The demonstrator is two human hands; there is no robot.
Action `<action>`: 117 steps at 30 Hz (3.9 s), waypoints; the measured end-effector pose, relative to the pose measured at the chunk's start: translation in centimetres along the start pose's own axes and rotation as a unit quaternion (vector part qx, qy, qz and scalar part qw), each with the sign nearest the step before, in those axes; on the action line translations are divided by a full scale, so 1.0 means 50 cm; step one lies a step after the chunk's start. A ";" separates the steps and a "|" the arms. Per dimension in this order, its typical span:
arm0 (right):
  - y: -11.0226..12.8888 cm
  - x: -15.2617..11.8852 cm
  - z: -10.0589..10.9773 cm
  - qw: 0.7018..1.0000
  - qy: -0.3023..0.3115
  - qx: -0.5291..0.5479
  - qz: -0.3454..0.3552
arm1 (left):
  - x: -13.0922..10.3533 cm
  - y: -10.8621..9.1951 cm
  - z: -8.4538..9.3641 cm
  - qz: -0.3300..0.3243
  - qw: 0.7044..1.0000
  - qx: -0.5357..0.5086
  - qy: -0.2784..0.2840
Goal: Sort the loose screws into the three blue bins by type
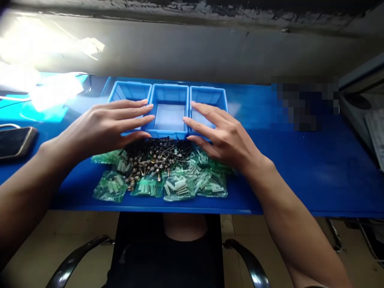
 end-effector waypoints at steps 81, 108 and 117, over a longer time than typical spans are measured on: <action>0.025 0.038 -0.010 1.000 -0.008 0.016 0.020 | 0.011 -0.008 0.007 -0.033 0.997 -0.017 -0.068; 0.088 0.041 -0.028 0.987 -0.078 0.134 0.050 | 0.019 -0.071 0.039 -0.054 0.978 0.097 -0.176; 0.067 0.047 0.018 0.897 -0.206 0.356 -0.163 | 0.025 -0.093 0.053 -0.006 0.972 -0.041 -0.231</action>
Point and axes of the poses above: each hand's wrist, its own x-axis towards the middle knuckle, its own z-axis out of the back of the hand, y = z × x, the point moved 5 cm from there along x, towards the middle knuckle, and after that the axes turned 1 degree about -x, right-handed, at the moved point
